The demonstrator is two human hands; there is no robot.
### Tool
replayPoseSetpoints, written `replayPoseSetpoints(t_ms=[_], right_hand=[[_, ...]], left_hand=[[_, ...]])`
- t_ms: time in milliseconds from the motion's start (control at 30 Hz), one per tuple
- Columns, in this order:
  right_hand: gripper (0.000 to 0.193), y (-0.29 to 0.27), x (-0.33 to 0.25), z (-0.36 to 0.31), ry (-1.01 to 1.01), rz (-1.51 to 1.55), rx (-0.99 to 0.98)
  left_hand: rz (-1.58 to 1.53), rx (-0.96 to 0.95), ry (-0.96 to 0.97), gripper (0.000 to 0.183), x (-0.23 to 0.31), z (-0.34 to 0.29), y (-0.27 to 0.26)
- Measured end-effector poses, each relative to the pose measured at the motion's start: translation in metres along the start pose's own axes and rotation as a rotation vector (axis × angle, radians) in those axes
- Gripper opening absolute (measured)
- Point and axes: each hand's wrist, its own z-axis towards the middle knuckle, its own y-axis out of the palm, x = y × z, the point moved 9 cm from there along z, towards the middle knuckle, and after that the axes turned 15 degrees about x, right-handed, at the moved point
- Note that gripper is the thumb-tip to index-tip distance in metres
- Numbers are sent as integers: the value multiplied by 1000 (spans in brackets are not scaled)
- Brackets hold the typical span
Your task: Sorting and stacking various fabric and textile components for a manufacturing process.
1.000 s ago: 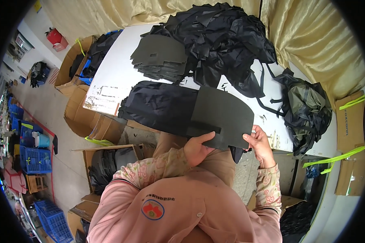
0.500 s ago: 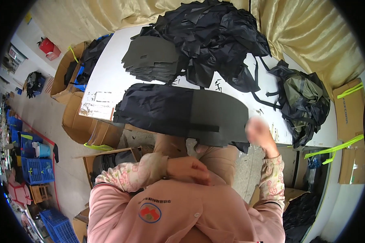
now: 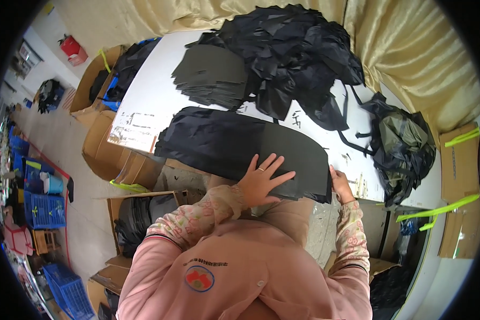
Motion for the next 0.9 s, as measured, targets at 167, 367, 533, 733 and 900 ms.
replayPoseSetpoints(t_ms=[167,367,533,733,900], right_hand=[[64,5,-18,-29,186,123,-102],[76,21,-33,-47,273,508,-348],[72,18,-52,-63,169,607,-415],[71,28,-87,-84,115,431,-353],[54,23,-82,-90,165,544,-315]], left_hand=[[-103,86,-15,86,-5,-6,-1],[-159,116,-6,84,-6,-9,-7],[-161,54,-39,85,-10,-7,-5],[-186,97,-35,85,-11,-10,-4],[-509,454,269,44,30,-46,-41]])
